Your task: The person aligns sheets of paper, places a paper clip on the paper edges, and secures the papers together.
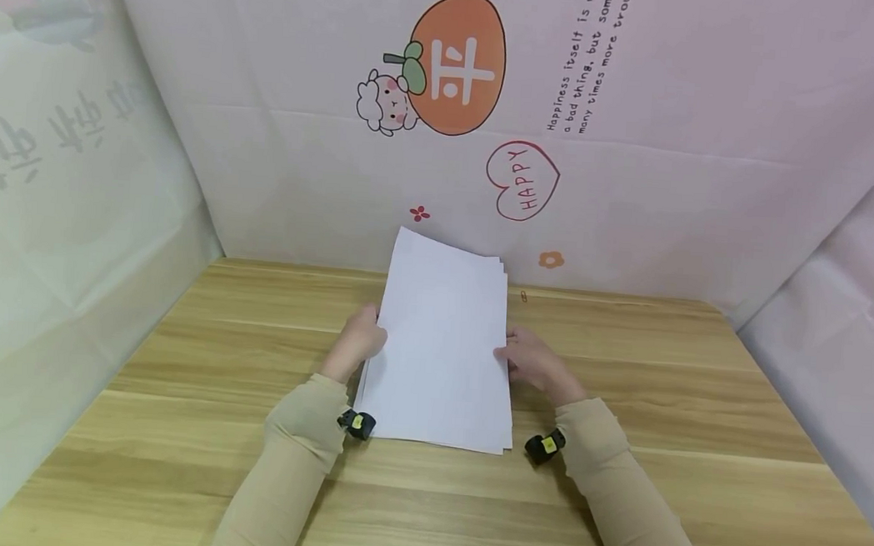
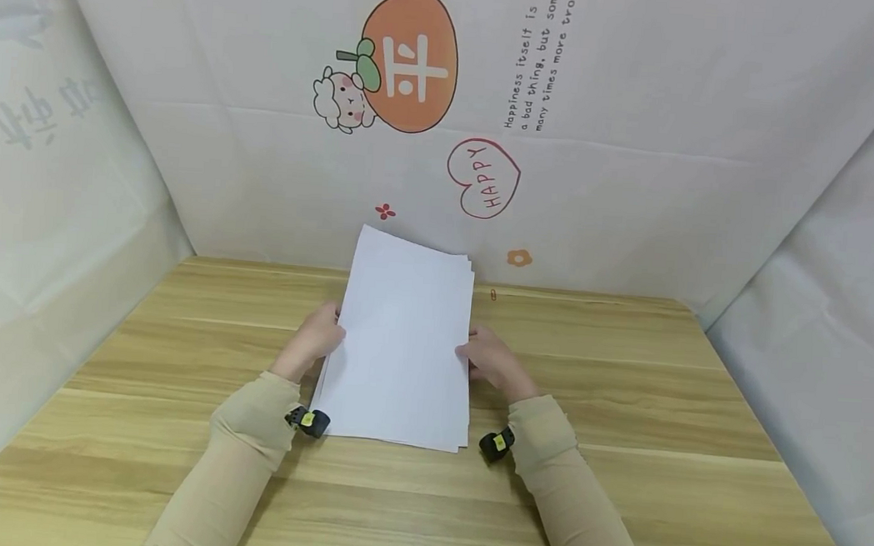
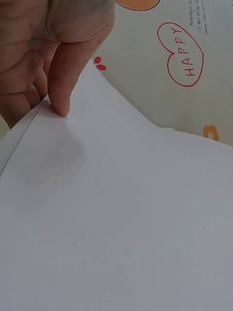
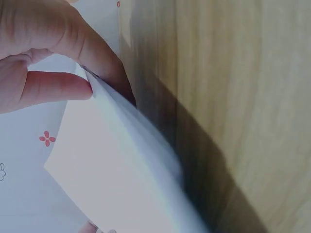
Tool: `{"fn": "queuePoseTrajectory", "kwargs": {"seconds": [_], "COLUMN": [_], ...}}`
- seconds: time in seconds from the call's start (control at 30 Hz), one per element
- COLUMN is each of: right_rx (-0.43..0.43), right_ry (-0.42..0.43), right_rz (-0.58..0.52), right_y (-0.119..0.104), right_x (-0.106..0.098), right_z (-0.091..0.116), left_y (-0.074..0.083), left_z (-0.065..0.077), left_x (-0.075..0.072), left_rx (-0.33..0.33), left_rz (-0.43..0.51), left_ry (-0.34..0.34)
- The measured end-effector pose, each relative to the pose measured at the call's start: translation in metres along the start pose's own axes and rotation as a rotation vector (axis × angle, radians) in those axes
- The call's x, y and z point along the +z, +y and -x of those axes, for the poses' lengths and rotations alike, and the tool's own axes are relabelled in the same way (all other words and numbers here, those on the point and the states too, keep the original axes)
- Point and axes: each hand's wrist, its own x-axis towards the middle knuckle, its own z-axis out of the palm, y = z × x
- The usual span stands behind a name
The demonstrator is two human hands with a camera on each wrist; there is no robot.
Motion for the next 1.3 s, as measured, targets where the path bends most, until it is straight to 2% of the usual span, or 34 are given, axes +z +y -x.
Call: {"fn": "queuePoseTrajectory", "kwargs": {"seconds": [0.17,0.37,0.7,0.8,0.93,1.07,1.3], "right_rx": [-0.026,-0.032,-0.069,-0.062,-0.056,-0.097,-0.152], "right_ry": [0.027,0.070,0.130,0.172,0.220,0.255,0.321], "right_rz": [-0.026,-0.073,-0.014,0.008,-0.015,-0.068,-0.123], "right_y": [-0.007,-0.012,-0.018,-0.021,-0.022,-0.021,-0.022], "right_x": [0.000,-0.003,-0.004,-0.001,0.003,0.004,0.006], "right_z": [0.004,0.006,0.012,0.013,0.012,0.010,0.010], "left_y": [0.006,0.011,0.018,0.019,0.019,0.021,0.022], "left_z": [0.003,0.007,0.009,0.008,0.006,0.006,0.008], "left_x": [-0.003,-0.003,0.002,0.004,0.007,0.008,0.010], "left_rx": [0.003,0.028,0.065,0.081,0.082,0.077,0.121], "left_rz": [0.067,0.119,0.143,0.166,0.201,0.246,0.318], "left_ry": [-0.017,0.014,0.090,0.113,0.141,0.149,0.206]}}
